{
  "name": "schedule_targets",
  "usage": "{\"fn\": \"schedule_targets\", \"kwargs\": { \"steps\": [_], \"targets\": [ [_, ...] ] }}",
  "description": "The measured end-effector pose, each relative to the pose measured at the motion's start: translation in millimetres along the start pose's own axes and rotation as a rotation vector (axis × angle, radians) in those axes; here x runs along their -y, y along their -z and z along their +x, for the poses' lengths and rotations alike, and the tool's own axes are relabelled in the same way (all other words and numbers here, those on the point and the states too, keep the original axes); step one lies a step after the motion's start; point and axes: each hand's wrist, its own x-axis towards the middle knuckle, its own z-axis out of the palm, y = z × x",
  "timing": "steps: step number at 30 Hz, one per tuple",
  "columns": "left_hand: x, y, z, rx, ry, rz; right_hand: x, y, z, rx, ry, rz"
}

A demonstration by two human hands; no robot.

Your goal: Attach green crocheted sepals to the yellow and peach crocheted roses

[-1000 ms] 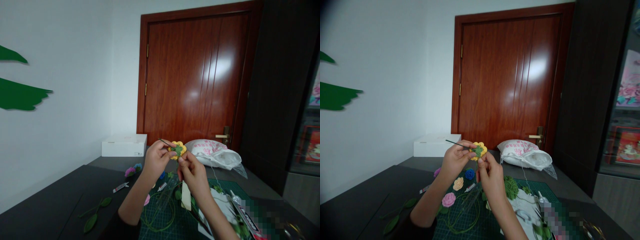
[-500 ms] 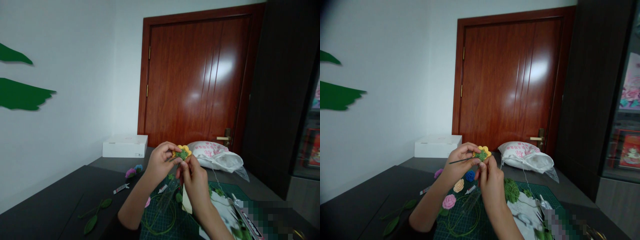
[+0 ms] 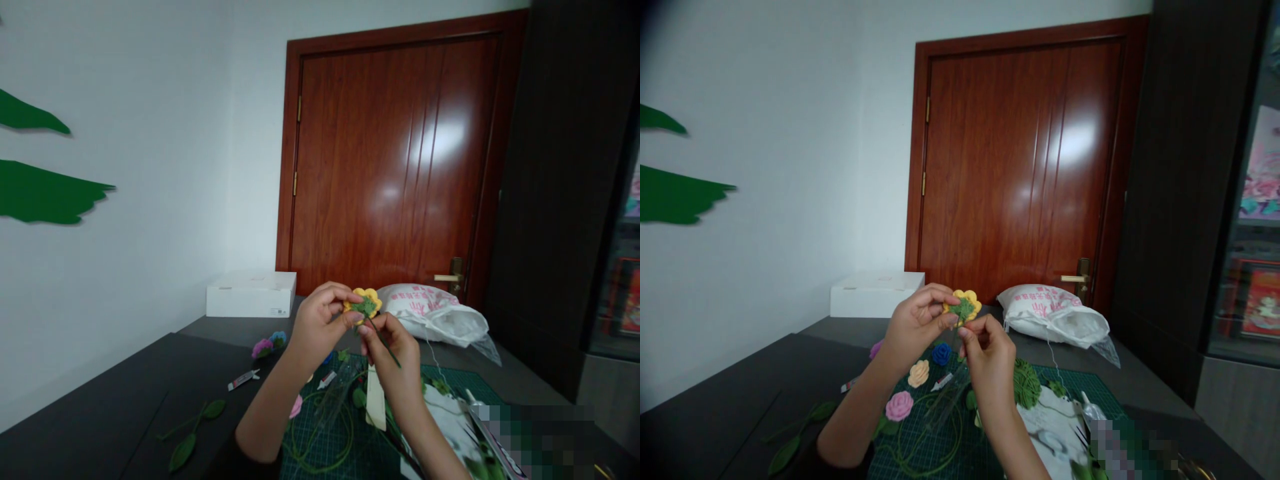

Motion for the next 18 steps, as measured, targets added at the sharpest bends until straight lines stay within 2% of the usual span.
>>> {"fn": "schedule_targets", "kwargs": {
  "steps": [7, 13, 15, 18],
  "targets": [
    [-8, 1.5, 0, 0.084, 0.023, 0.083, -4, -2, -2, -0.03, -0.03, 0.015],
    [-6, 4.0, -1, 0.119, 0.042, 0.093, 2, -1, 1, -0.069, -0.061, -0.008],
    [-4, 4.1, -1, 0.128, 0.024, 0.081, 6, -3, 1, -0.03, -0.109, 0.062],
    [1, 3.5, 0, 0.123, 0.025, 0.006, 15, -2, 3, 0.104, -0.149, 0.195]
  ]
}}
